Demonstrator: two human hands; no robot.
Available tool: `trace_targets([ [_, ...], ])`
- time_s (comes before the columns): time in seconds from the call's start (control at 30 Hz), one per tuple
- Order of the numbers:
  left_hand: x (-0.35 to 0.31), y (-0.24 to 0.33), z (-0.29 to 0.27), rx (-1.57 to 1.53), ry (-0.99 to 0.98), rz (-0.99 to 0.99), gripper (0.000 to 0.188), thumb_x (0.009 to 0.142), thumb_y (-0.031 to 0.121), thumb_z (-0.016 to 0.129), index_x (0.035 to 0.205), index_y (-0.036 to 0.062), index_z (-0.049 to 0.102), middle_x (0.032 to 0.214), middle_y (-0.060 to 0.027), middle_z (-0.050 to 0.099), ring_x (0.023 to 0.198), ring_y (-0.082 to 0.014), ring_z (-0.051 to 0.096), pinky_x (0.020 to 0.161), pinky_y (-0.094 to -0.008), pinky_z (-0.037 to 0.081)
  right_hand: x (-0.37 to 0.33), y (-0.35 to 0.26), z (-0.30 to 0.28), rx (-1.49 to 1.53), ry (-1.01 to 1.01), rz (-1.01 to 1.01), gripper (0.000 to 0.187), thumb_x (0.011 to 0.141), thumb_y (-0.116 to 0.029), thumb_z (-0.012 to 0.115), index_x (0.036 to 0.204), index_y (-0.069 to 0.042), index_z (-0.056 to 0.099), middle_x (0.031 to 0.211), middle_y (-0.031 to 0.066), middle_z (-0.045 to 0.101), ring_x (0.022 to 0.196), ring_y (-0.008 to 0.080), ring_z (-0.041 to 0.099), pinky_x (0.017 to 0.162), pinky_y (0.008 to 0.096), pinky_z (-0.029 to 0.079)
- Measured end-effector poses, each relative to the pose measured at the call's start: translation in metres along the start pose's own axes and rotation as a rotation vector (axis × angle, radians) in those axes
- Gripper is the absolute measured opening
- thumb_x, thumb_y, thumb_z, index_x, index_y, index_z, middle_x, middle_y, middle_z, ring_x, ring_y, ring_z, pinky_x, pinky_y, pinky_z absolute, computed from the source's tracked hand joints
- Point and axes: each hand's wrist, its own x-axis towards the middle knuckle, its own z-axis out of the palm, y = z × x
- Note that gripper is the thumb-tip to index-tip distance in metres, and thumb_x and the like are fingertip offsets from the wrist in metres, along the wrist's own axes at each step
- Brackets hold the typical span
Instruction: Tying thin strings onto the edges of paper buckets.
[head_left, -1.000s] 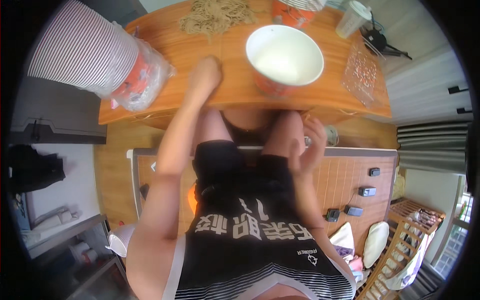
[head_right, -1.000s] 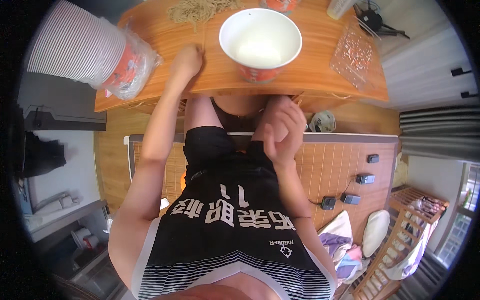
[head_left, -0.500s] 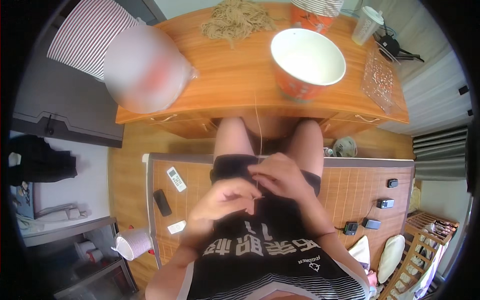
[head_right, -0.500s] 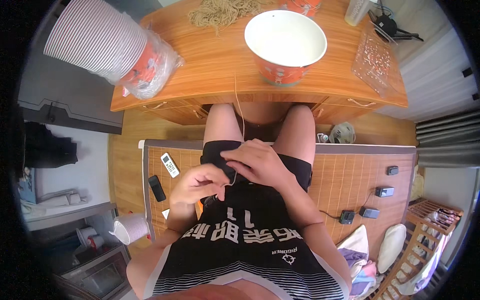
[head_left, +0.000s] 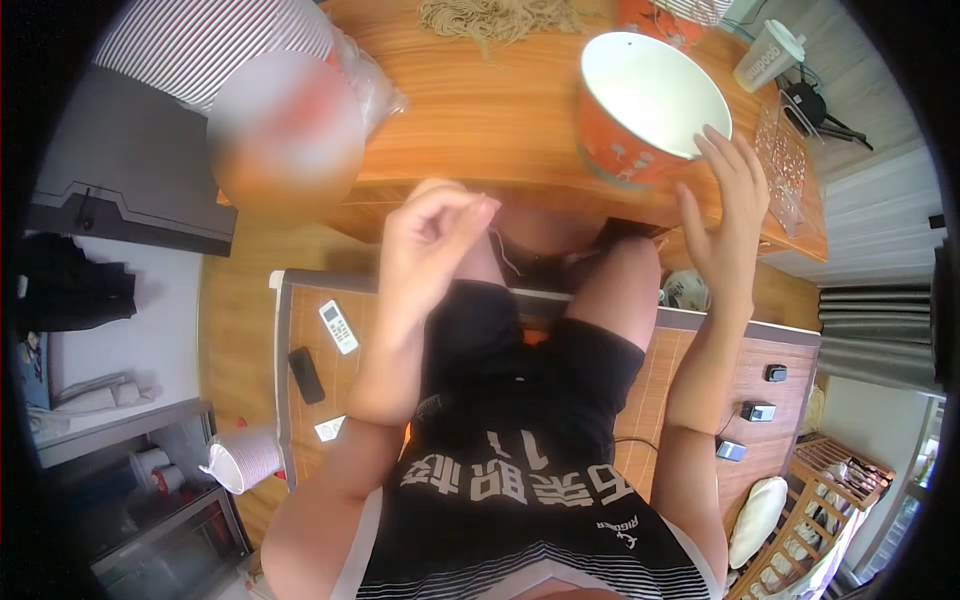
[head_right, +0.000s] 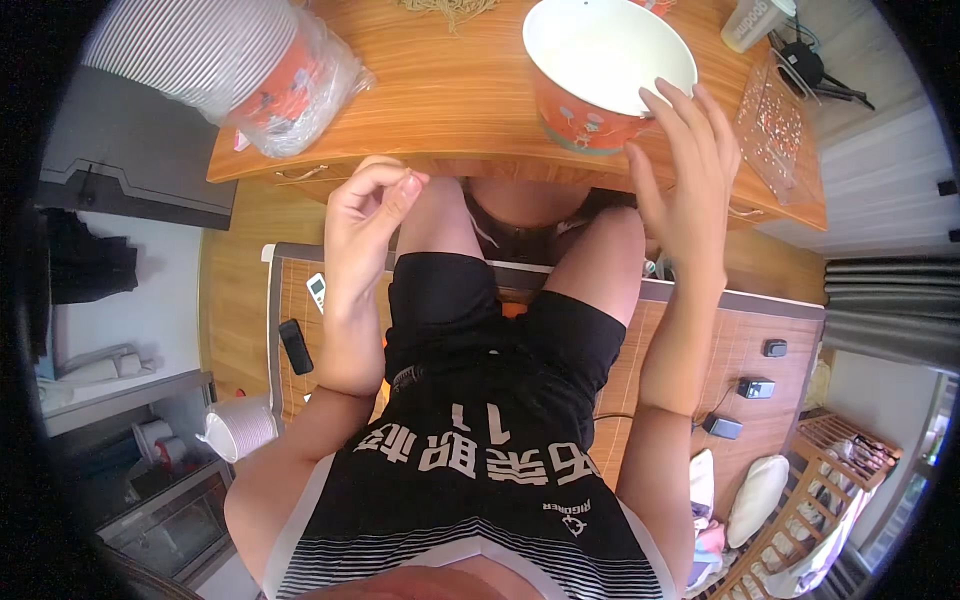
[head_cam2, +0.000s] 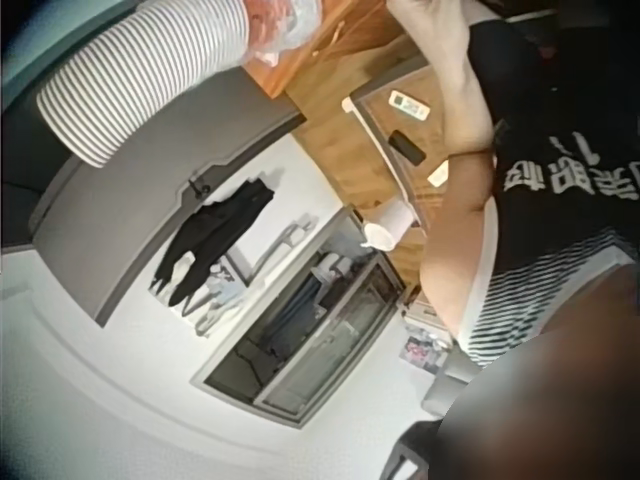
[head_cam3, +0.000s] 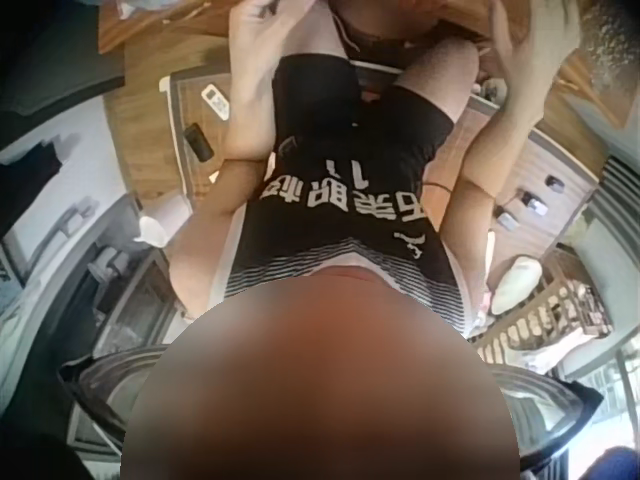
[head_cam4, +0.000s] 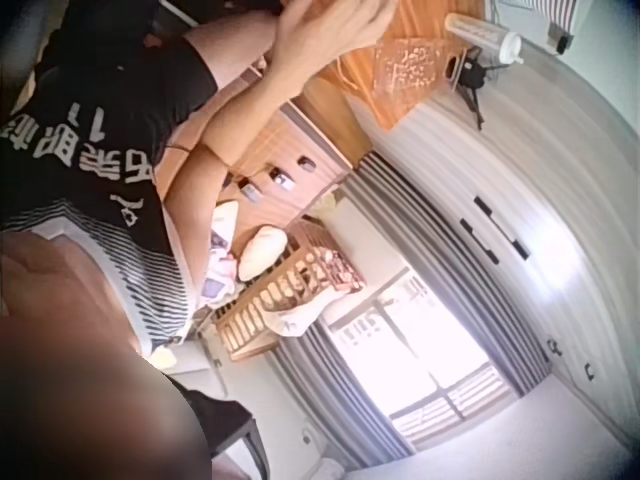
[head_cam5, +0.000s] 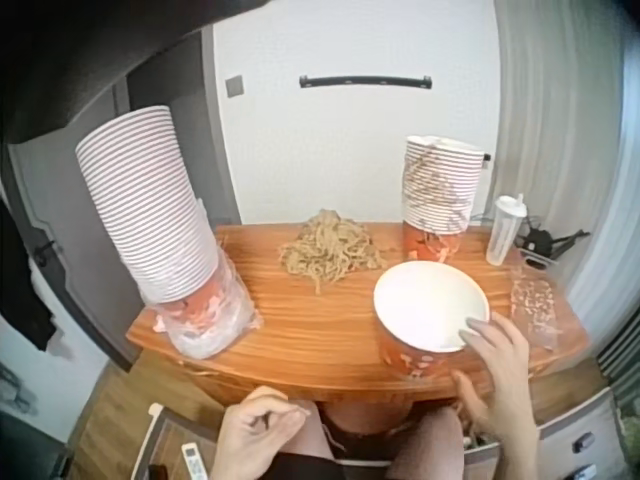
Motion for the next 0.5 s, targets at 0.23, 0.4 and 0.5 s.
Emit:
trace_targets([
  [0.23, -0.001, 0.009, 0.007, -0.215, 0.041, -0.134, 0.011, 0.094, 0.006, 0.069, 0.102, -0.0020, 0.071, 0.101, -0.0111, 0.073, 0.093, -0.0152, 0.067, 0.089, -0.0293, 0.051, 0.015, -0.004, 0.014, -0.067, -0.124, -0.132, 0.022, 0.087, -0.011, 0.071, 0.109, -0.014, 0.073, 0.101, 0.0046, 0.071, 0.107, 0.0223, 0.064, 0.117, 0.0497, 0.027],
  [0.4, 0.005, 0.017, 0.019, -0.176, 0.044, -0.168, 0.016, 0.094, 0.004, 0.069, 0.108, -0.0031, 0.070, 0.096, -0.0120, 0.075, 0.083, -0.0152, 0.069, 0.080, -0.0260, 0.054, 0.027, -0.035, 0.032, 0.045, -0.121, -0.102, 0.034, 0.079, -0.016, 0.078, 0.113, -0.015, 0.071, 0.101, 0.0043, 0.070, 0.104, 0.0234, 0.064, 0.117, 0.0566, 0.024],
  [0.5, 0.011, 0.015, 0.030, -0.137, 0.035, -0.214, 0.017, 0.093, 0.004, 0.069, 0.108, -0.0043, 0.071, 0.095, -0.0112, 0.075, 0.084, -0.0141, 0.070, 0.076, -0.0263, 0.056, 0.023, -0.033, 0.020, -0.013, -0.103, -0.085, 0.042, 0.078, -0.017, 0.079, 0.119, -0.016, 0.068, 0.109, 0.0041, 0.069, 0.108, 0.0241, 0.063, 0.117, 0.0599, 0.021],
])
